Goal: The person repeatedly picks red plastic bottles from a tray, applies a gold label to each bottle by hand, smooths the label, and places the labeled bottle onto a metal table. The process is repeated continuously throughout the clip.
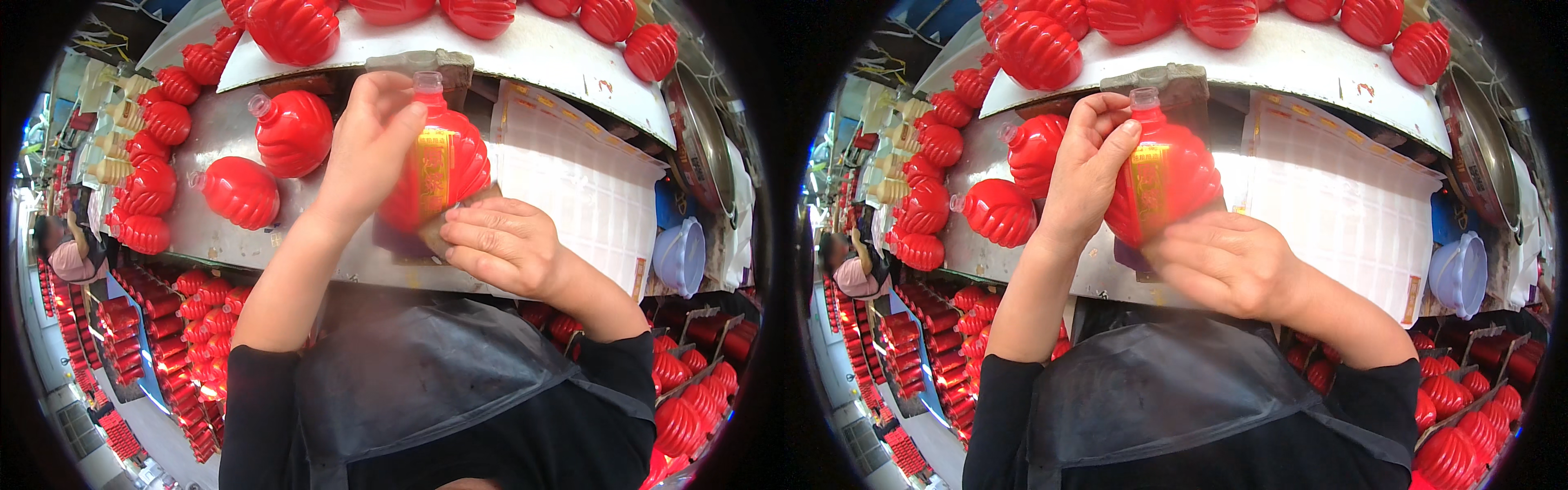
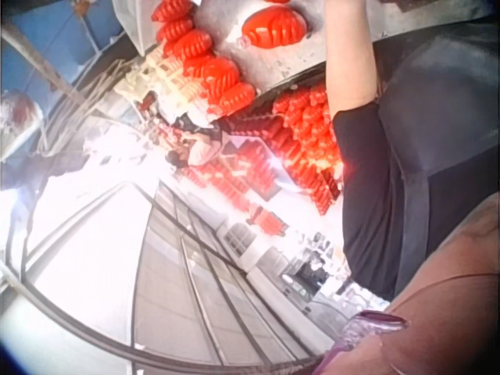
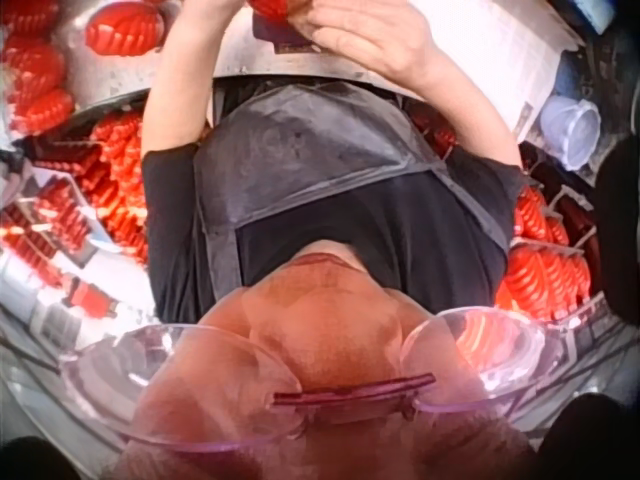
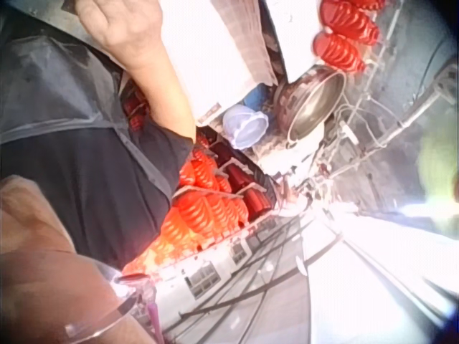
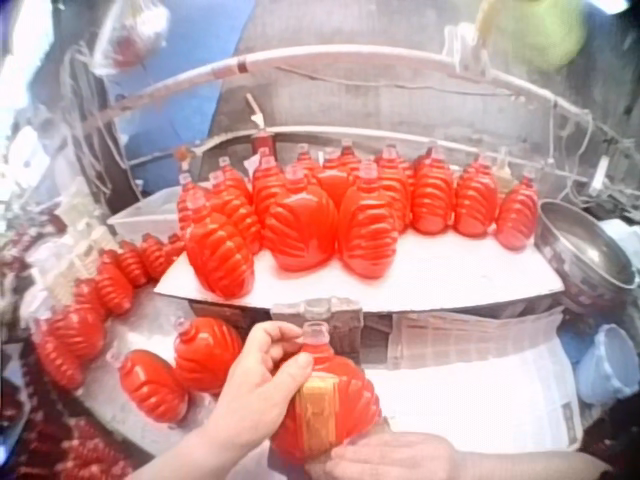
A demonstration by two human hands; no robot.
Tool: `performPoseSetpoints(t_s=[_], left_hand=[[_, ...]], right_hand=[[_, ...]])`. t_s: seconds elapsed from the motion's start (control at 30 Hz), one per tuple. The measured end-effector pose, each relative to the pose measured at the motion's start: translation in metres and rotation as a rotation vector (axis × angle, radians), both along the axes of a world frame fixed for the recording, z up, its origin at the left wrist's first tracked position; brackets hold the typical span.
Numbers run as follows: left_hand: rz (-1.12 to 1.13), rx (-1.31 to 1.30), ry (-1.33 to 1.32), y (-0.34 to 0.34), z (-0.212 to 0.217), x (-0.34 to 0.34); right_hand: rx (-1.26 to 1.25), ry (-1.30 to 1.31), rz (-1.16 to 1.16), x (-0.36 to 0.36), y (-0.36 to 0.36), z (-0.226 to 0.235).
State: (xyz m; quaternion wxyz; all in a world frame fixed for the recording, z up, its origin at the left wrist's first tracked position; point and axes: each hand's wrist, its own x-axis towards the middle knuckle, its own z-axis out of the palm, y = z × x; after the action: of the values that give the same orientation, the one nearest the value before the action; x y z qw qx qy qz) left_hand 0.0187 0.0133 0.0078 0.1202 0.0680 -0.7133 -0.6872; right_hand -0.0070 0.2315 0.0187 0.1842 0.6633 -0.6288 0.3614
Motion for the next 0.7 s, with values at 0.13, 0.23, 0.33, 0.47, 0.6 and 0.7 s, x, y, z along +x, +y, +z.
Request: performPoseSetpoints(t_s=[0.13, 0.23, 0.33, 0.47, 0.6, 0.7], left_hand=[[-0.004, -0.100, 0.064, 0.001, 0.001, 0.003], [-0.065, -0.257, 0.104, 0.002, 0.007, 0.004], [-0.087, -0.436, 0.166, -0.002, 0.018, 0.001], [0.045, -0.781, 0.300, 0.005, 0.032, 0.002], [0.151, -0.920, 0.468, 0.011, 0.033, 0.008], [0.215, -0.994, 0.514, 0.007, 0.031, 0.014]], right_hand=[[-0.180, -0.874, -0.339, 0.007, -0.005, 0.015], [-0.141, -0.608, -0.539, -0.005, -0.018, 0.023], [-0.022, -0.431, -0.624, -0.017, -0.024, 0.025], [0.001, -0.524, -0.681, -0.019, -0.012, 0.023], [-0.320, -0.895, -0.600, -0.003, -0.004, 0.013], [-0.120, -0.528, -0.542, 0.007, -0.009, 0.006]])
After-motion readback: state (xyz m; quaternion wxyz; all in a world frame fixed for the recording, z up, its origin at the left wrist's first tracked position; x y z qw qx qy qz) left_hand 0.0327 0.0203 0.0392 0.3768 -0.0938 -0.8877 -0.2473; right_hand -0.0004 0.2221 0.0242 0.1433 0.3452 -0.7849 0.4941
